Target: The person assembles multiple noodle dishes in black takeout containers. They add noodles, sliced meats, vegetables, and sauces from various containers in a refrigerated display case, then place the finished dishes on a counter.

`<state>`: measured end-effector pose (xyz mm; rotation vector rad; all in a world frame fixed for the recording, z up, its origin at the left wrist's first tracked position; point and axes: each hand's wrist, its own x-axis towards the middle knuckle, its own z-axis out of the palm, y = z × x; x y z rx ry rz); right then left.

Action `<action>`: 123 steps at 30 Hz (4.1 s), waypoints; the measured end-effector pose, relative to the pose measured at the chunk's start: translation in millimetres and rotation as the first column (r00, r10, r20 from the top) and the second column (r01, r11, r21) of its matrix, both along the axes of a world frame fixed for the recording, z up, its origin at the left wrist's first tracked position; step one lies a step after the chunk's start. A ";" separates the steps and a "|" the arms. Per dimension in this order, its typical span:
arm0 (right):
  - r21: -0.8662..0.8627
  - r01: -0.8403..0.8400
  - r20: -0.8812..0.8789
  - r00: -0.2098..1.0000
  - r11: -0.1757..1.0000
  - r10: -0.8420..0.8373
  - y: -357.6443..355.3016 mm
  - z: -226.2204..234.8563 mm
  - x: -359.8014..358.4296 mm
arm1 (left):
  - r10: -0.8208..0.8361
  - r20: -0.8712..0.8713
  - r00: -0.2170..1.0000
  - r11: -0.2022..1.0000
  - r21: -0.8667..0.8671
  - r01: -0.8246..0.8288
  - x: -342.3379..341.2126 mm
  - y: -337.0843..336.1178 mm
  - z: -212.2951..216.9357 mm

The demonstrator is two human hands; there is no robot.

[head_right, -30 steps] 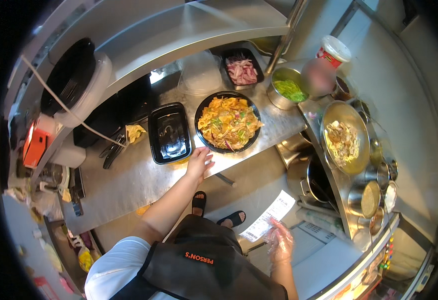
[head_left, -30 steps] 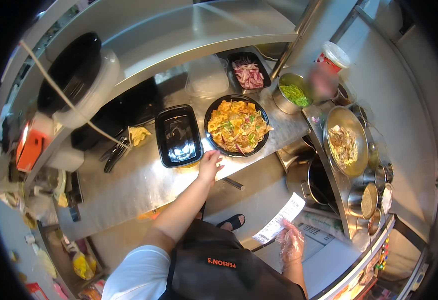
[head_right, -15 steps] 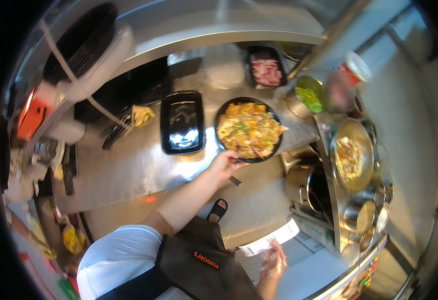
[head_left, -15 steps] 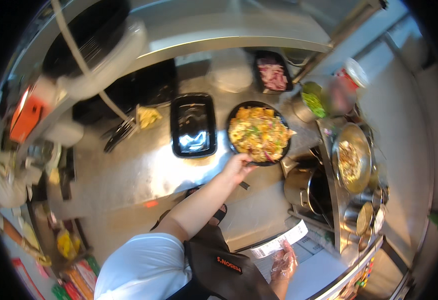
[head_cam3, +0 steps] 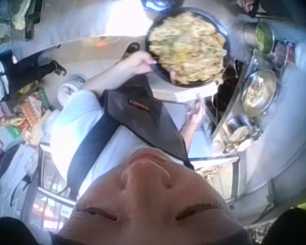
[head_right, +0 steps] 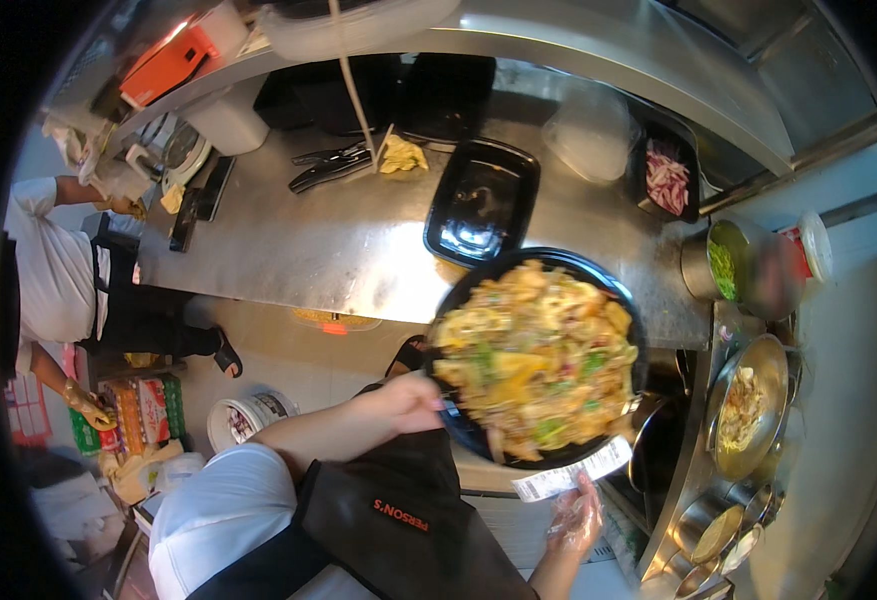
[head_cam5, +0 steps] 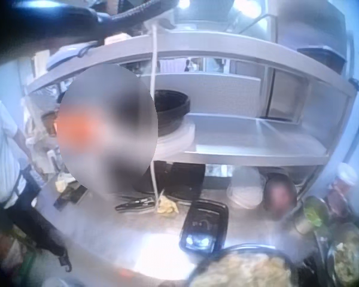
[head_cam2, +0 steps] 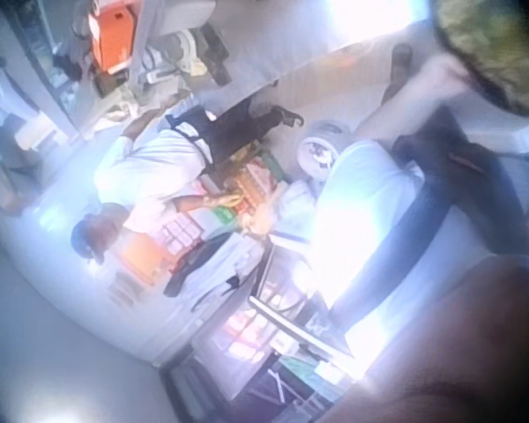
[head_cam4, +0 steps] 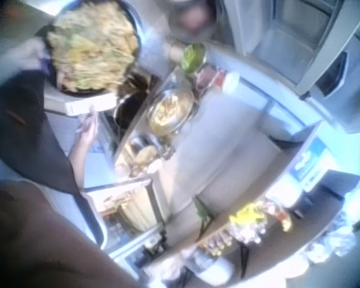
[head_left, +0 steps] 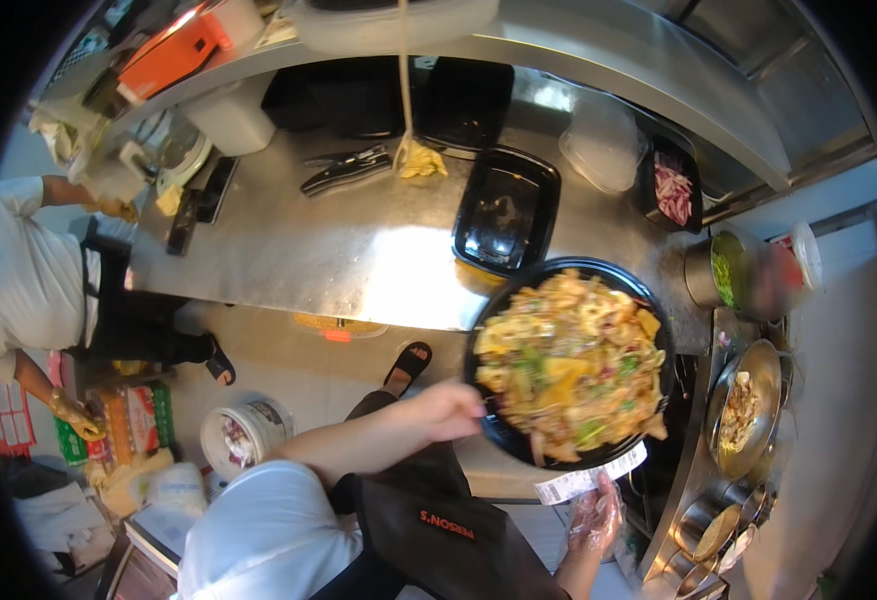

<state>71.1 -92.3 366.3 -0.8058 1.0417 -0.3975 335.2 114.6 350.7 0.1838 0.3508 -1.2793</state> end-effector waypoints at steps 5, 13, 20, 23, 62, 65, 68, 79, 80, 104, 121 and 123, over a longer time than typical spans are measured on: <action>-0.202 -0.339 0.059 0.932 0.919 0.357 22.7 1.4 80.3 | 0.288 0.130 0.949 0.929 0.202 -0.310 5.4 138.9 59.3; 0.104 -0.748 0.257 0.657 0.656 0.709 167.5 -31.4 297.7 | 0.555 0.428 0.714 0.585 0.409 -0.700 61.0 302.1 20.4; 0.028 -0.699 0.205 0.704 0.714 0.681 249.7 -22.0 413.1 | 0.590 0.408 0.696 0.615 0.331 -0.716 141.1 339.8 0.7; 0.073 -0.584 0.329 0.779 0.809 0.533 256.0 -24.1 359.4 | 0.550 0.280 0.787 0.695 0.369 -0.617 139.0 358.0 -8.9; -0.997 -0.037 -0.055 -0.383 0.075 -0.922 675.8 495.4 -445.2 | -0.438 0.822 -0.363 -0.648 -0.008 0.762 -712.6 158.1 365.6; -0.956 -0.184 -0.110 -0.492 0.227 -0.863 670.7 516.5 -490.1 | -0.461 0.828 -0.317 -0.560 0.005 0.828 -699.8 145.5 381.2; -0.885 -0.191 -0.236 -0.602 0.424 -0.763 659.3 525.4 -521.7 | -0.516 0.802 -0.302 -0.563 -0.052 0.825 -692.5 151.1 377.8; 0.198 -0.127 -0.779 -0.622 0.972 0.077 578.8 487.3 -686.4 | -0.609 0.762 -0.221 -0.409 -0.063 0.910 -626.7 56.2 348.7; 0.212 -0.144 -0.801 -0.592 0.967 0.088 566.1 483.6 -694.1 | -0.593 0.779 -0.205 -0.431 -0.092 0.898 -619.2 35.5 344.6; -0.508 0.098 -0.861 -0.077 0.856 -0.502 534.8 412.2 -720.0 | -0.591 0.746 -0.307 -0.484 -0.024 0.875 -629.7 23.0 323.7; -0.641 0.580 -0.631 -0.025 0.503 -0.776 623.4 417.9 -682.9 | -0.576 0.787 -0.222 -0.433 -0.063 0.899 -630.2 28.5 304.3; -0.655 0.640 -0.518 0.006 0.402 -0.855 631.5 415.2 -687.2 | -0.578 0.790 -0.205 -0.417 -0.070 0.906 -628.7 30.7 304.9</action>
